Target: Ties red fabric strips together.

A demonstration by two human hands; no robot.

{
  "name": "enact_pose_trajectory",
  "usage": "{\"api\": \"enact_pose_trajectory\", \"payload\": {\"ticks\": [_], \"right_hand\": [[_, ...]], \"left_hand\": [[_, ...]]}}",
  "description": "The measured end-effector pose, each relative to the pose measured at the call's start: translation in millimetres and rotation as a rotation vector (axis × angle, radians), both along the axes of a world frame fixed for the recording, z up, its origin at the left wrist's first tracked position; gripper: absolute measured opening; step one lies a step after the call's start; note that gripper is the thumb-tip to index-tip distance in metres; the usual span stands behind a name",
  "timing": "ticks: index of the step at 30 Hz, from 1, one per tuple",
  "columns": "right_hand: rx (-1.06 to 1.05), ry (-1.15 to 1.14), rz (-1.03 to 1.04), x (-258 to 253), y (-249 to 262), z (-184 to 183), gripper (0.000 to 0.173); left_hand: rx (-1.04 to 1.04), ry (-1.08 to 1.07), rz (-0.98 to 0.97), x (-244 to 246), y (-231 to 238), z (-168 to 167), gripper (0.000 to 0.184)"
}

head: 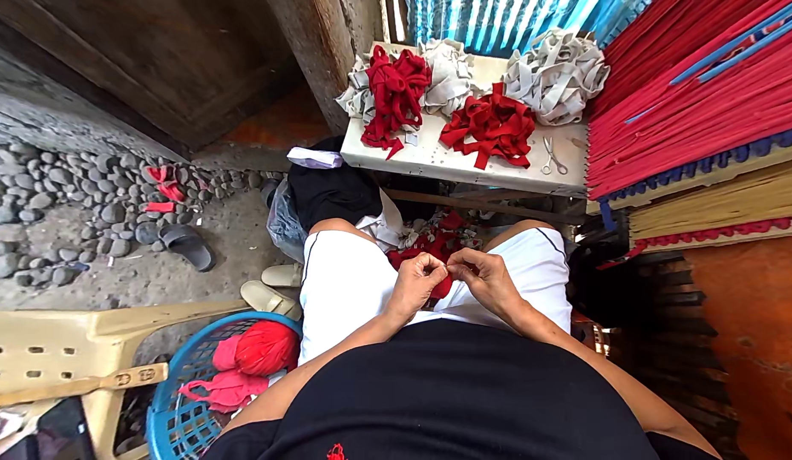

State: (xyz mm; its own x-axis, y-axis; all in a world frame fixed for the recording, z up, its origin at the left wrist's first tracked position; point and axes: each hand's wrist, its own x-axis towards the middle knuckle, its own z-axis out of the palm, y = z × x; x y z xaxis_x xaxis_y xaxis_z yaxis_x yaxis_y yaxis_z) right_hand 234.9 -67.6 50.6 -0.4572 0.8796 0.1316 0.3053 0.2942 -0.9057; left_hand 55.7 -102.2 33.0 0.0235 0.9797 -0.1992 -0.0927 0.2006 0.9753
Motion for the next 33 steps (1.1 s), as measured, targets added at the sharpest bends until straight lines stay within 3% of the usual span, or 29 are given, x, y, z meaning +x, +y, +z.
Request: {"api": "enact_pose_trajectory", "payload": {"ticks": [4, 13, 16, 20, 22, 33], "right_hand": [[0.131, -0.121, 0.033, 1, 4, -1, 0.006], [0.147, -0.055, 0.033, -3, 1, -5, 0.007], [0.066, 0.064, -0.007, -3, 3, 5, 0.012], [-0.204, 0.445, -0.051, 10, 16, 31, 0.015], [-0.241, 0.563, -0.061, 21, 23, 47, 0.014], [0.222, 0.443, -0.289, 111, 43, 103, 0.014]], "left_hand": [[-0.043, -0.001, -0.026, -2, 1, -2, 0.008], [-0.058, 0.022, -0.116, 0, 0, 0, 0.009], [-0.021, 0.061, -0.214, 2, -1, -4, 0.008], [-0.041, 0.022, -0.233, -1, -2, -7, 0.009], [-0.046, -0.004, -0.215, -3, -1, -6, 0.008], [0.061, 0.059, -0.194, -3, -2, -5, 0.007]]}}
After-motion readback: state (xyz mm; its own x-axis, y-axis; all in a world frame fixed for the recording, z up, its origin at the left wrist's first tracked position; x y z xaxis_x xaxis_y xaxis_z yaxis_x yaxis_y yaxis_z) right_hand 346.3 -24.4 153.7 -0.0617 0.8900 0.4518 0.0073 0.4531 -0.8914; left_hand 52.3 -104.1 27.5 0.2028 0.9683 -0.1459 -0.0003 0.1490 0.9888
